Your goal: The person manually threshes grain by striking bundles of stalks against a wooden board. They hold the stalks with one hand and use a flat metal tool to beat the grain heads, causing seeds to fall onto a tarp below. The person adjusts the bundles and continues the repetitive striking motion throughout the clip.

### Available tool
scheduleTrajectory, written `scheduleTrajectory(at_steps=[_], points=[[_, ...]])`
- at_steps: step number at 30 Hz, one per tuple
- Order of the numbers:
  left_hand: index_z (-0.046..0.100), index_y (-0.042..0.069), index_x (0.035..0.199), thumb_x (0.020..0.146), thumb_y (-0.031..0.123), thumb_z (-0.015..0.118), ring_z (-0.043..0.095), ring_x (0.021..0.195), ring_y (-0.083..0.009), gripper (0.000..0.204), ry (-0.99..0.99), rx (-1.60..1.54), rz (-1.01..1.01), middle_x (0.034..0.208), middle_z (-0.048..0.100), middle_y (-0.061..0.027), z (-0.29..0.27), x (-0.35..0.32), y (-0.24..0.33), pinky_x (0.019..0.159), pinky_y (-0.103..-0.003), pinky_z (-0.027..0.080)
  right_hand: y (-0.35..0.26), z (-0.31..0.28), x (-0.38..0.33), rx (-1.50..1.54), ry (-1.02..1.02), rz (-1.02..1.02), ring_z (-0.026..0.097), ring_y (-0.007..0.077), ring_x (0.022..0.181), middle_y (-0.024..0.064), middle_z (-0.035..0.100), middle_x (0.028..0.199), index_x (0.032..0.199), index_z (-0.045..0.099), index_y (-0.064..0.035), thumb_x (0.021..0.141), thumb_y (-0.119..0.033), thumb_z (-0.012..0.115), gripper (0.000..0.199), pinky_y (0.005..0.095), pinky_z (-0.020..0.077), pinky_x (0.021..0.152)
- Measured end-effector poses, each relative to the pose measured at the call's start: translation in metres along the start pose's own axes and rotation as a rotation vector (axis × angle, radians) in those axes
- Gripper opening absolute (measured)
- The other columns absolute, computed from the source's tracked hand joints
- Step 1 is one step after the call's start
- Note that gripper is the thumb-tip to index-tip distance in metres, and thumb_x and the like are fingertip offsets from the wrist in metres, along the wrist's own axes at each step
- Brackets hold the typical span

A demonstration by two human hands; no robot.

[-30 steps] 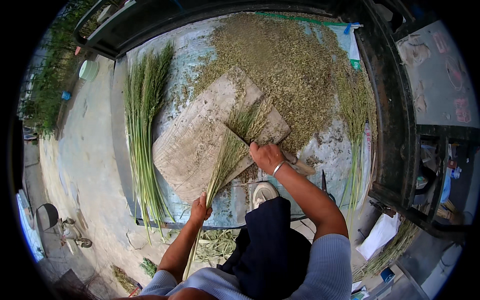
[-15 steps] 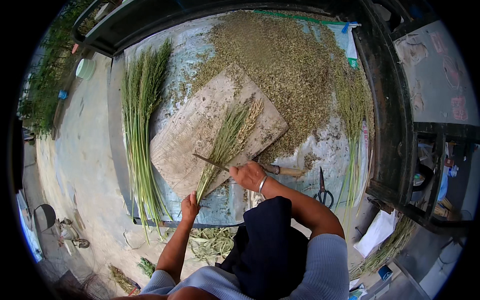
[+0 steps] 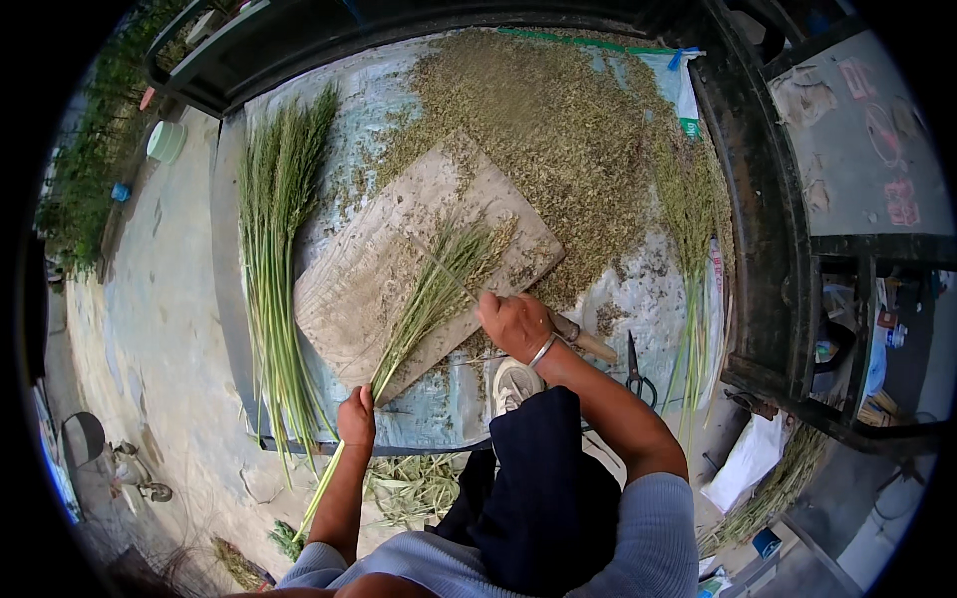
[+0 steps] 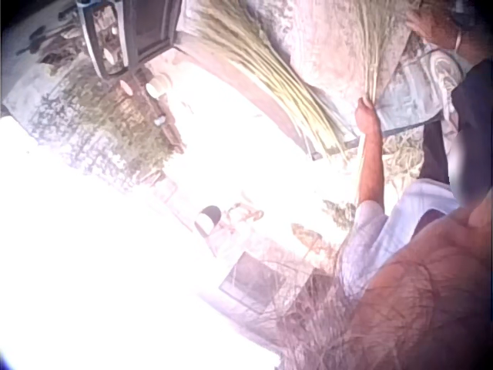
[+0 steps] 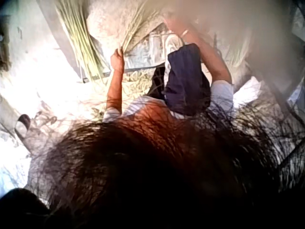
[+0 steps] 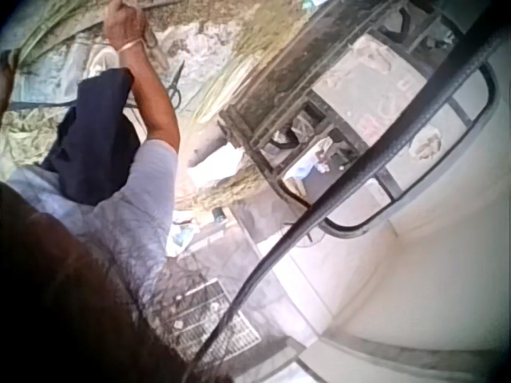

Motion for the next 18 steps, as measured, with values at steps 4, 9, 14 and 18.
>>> scheduleTrajectory(at_steps=[4, 9, 14, 18], points=[[0.058, 0.008, 0.079, 0.094, 0.040, 0.039, 0.055, 0.062, -0.0427, 0.040, 0.004, 0.046, 0.023, 0.065, 0.058, -0.0208, -0.001, -0.001, -0.006, 0.052, -0.050, 0.041, -0.039, 0.089, -0.040, -0.047, -0.236, -0.274, 0.059, 0.0240, 0.051, 0.0086, 0.056, 0.056, 0.073, 0.044, -0.0087, 0.079, -0.018, 0.056, 0.017, 0.0360, 0.0443, 0.050], [0.059, 0.008, 0.080, 0.093, 0.041, 0.040, 0.055, 0.064, -0.0434, 0.041, -0.038, -0.038, 0.003, 0.066, 0.058, -0.0218, 0.002, -0.005, -0.015, 0.054, -0.050, 0.042, 0.110, 0.040, -0.026, -0.212, -0.112, 0.230, 0.054, 0.0330, 0.046, 0.0120, 0.052, 0.049, 0.082, 0.042, -0.0075, 0.085, -0.026, 0.058, 0.025, 0.0438, 0.0431, 0.043], [0.058, 0.005, 0.077, 0.094, 0.040, 0.040, 0.055, 0.064, -0.0439, 0.042, 0.004, -0.105, 0.014, 0.066, 0.057, -0.0227, 0.006, -0.007, -0.003, 0.054, -0.051, 0.041, 0.087, -0.021, -0.002, -0.238, 0.033, 0.245, 0.054, 0.0313, 0.045, 0.0111, 0.051, 0.049, 0.078, 0.042, -0.0079, 0.083, -0.024, 0.061, 0.025, 0.0417, 0.0427, 0.043], [0.056, 0.007, 0.078, 0.093, 0.039, 0.043, 0.055, 0.061, -0.0419, 0.037, 0.061, -0.068, 0.081, 0.064, 0.057, -0.0203, 0.019, 0.005, 0.017, 0.051, -0.049, 0.041, -0.042, 0.000, -0.011, 0.157, 0.036, -0.077, 0.055, 0.0241, 0.052, 0.0071, 0.051, 0.056, 0.077, 0.044, -0.0087, 0.080, -0.018, 0.061, 0.019, 0.0357, 0.0427, 0.053]])
Point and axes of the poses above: each hand's wrist, its own x-axis towards the middle knuckle, its own z-axis out of the palm, y = z × x, the point moved 7 cm from there along x, towards the middle knuckle
